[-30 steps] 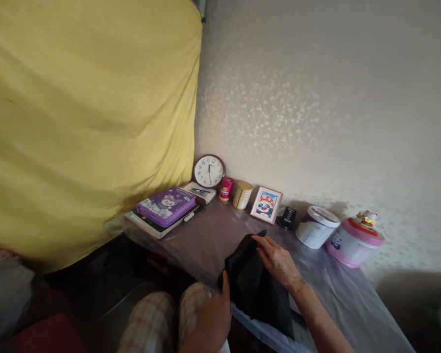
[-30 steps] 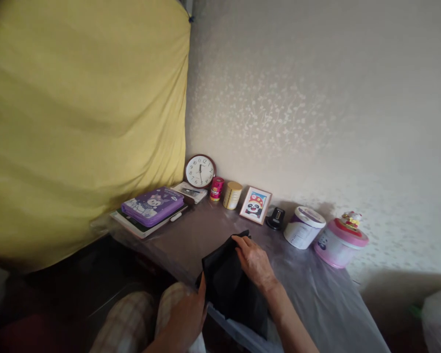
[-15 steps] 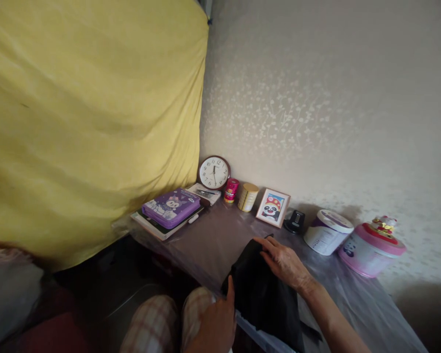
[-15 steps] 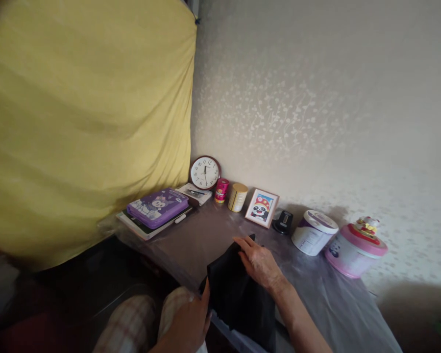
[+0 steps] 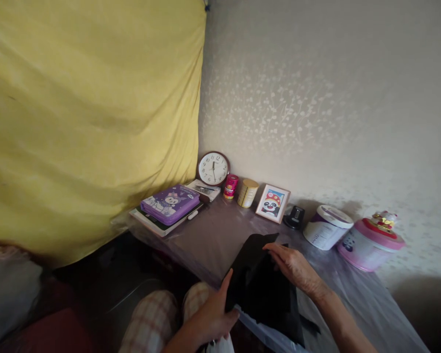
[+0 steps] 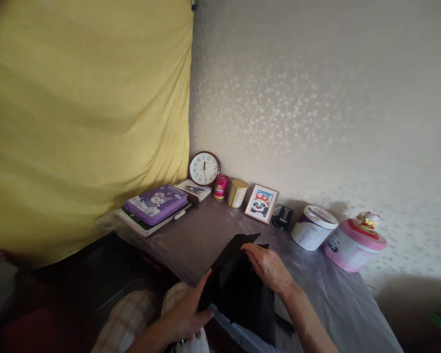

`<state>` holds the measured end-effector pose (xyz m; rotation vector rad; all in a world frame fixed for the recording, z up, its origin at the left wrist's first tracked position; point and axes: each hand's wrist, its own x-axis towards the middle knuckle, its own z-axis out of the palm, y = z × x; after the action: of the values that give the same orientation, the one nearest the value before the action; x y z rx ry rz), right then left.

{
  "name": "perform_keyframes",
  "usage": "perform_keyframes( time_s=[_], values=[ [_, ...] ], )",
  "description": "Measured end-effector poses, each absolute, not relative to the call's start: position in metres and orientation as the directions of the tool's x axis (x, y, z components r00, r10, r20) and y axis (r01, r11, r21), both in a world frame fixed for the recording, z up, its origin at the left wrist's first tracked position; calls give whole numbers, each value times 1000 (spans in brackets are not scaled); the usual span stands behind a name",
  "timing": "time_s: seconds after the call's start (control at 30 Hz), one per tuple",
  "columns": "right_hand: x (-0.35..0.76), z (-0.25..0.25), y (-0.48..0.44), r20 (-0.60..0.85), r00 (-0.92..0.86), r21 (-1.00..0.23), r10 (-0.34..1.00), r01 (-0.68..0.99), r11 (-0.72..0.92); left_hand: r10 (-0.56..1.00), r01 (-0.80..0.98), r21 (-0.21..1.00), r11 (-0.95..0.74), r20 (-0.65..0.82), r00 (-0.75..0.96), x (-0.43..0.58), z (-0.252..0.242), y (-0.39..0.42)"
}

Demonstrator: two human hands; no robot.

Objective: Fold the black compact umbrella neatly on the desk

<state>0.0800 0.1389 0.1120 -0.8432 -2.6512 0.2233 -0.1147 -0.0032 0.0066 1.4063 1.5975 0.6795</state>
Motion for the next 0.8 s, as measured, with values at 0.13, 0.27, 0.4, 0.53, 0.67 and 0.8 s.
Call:
perform_keyframes(
  time_s=[0.13, 0.27, 0.4, 0.53, 0.67, 0.8],
  values=[
    [81, 108, 137, 221, -717, -417, 662, 544, 728, 954, 174, 955, 241, -266, 139, -117, 0, -3],
    [65, 109, 140, 220, -684, -510, 696, 528, 679, 969, 431, 884, 182, -236, 76, -111, 6, -4],
    [42, 106, 148, 229, -697, -491, 679, 520, 699, 980, 753, 644, 132, -199, -2, -100, 12, -6],
    [26, 94, 159, 207, -718, -352, 664, 579, 736, 975, 864, 488, 122, -221, -12, -88, 14, -7],
    [17, 82, 163, 142, -723, -144, 676, 660, 737, 966, 895, 430, 116, -260, -1, -82, 23, -8],
    [14, 75, 161, 112, -721, 1, 683, 688, 726, 970, 917, 380, 123, -242, -30, -79, 26, -9]
  ],
)
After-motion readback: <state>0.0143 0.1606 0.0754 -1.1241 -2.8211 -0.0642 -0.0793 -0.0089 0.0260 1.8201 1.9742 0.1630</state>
